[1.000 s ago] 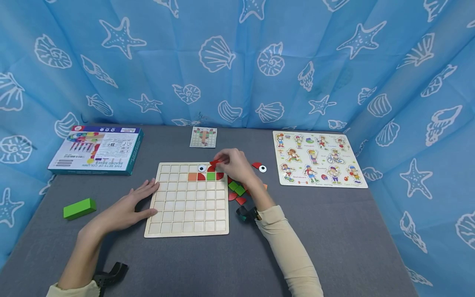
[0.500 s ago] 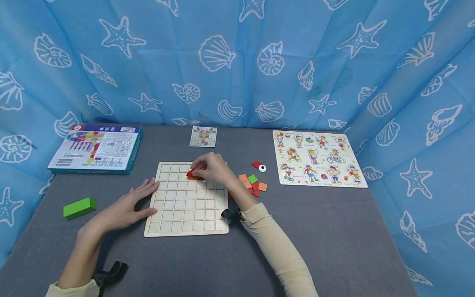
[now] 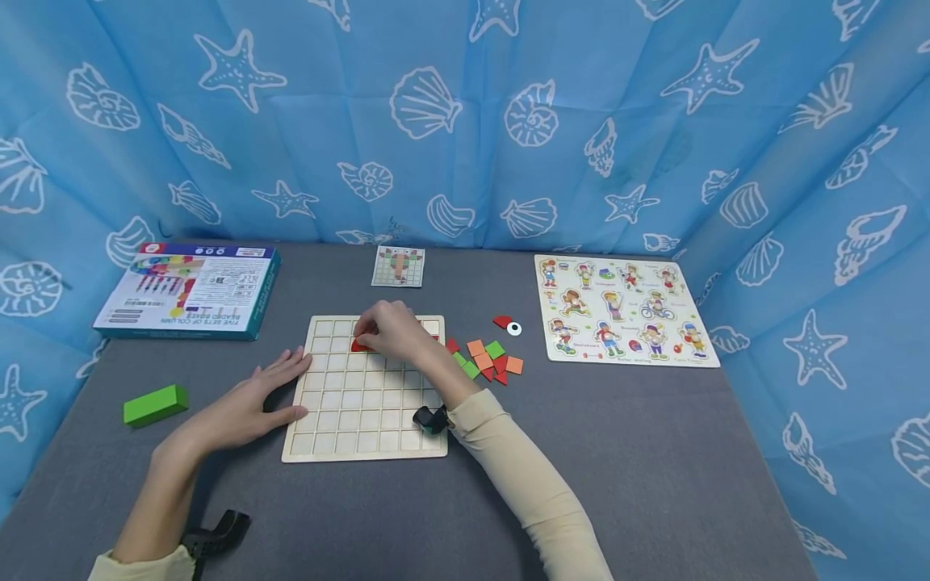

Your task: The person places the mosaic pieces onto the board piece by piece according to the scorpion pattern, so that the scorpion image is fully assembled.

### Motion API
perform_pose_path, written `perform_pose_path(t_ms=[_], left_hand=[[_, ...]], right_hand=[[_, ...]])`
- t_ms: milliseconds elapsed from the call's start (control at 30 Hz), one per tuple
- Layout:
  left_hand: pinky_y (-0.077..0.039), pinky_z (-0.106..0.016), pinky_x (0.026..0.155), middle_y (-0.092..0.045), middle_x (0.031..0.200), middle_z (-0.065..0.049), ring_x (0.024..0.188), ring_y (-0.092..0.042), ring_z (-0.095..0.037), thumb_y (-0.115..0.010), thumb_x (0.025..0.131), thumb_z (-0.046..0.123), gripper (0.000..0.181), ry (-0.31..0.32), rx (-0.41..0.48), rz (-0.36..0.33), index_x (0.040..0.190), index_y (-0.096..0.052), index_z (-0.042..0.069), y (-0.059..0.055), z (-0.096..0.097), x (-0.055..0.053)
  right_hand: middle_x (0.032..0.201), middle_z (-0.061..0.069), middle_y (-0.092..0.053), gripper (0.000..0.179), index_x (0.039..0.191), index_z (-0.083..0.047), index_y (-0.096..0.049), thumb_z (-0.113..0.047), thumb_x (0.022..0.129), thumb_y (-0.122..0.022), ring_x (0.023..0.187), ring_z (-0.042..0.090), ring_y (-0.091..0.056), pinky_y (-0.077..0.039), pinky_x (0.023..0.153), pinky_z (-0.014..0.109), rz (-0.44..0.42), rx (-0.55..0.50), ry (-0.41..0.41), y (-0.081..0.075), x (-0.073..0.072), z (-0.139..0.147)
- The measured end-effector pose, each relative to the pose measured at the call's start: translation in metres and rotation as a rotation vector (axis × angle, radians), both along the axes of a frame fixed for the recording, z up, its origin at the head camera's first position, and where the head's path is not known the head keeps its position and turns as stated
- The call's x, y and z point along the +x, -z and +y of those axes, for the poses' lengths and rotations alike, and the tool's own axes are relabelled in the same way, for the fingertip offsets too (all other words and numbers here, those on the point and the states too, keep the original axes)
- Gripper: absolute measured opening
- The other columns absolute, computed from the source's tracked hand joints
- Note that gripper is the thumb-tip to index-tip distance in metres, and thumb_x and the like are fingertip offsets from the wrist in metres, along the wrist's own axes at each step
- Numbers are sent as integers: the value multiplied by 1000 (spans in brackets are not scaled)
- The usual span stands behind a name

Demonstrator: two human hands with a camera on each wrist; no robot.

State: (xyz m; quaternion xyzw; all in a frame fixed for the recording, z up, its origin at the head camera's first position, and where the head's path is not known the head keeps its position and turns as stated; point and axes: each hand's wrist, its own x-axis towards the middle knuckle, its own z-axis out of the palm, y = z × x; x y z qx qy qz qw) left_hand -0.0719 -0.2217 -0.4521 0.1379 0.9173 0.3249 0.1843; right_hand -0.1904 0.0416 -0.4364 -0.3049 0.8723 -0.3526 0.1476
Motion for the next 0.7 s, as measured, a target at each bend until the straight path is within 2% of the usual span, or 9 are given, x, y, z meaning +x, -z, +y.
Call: perform_pose_path(t_ms=[367,700], left_hand=[[-12,-83,128,-23,179,-26,167,-16,-53,-76,102,32,84,0,-1,17,170,-33,5,2,0,1],[-11,-83,128,-22,179,-26,167,-15,-54,-76,102,30,84,1,-5,5,170,-33,5,1,0,0]], right_hand=[[101,9,-86,12,107,-6,-85,-11,102,-76,88,19,-77,-58,76,23,50,69,-24,5,1,-5],[103,10,-84,14,111,-5,-85,-11,101,-78,80,14,-70,-50,69,18,61,46,-51,6,3,-1]])
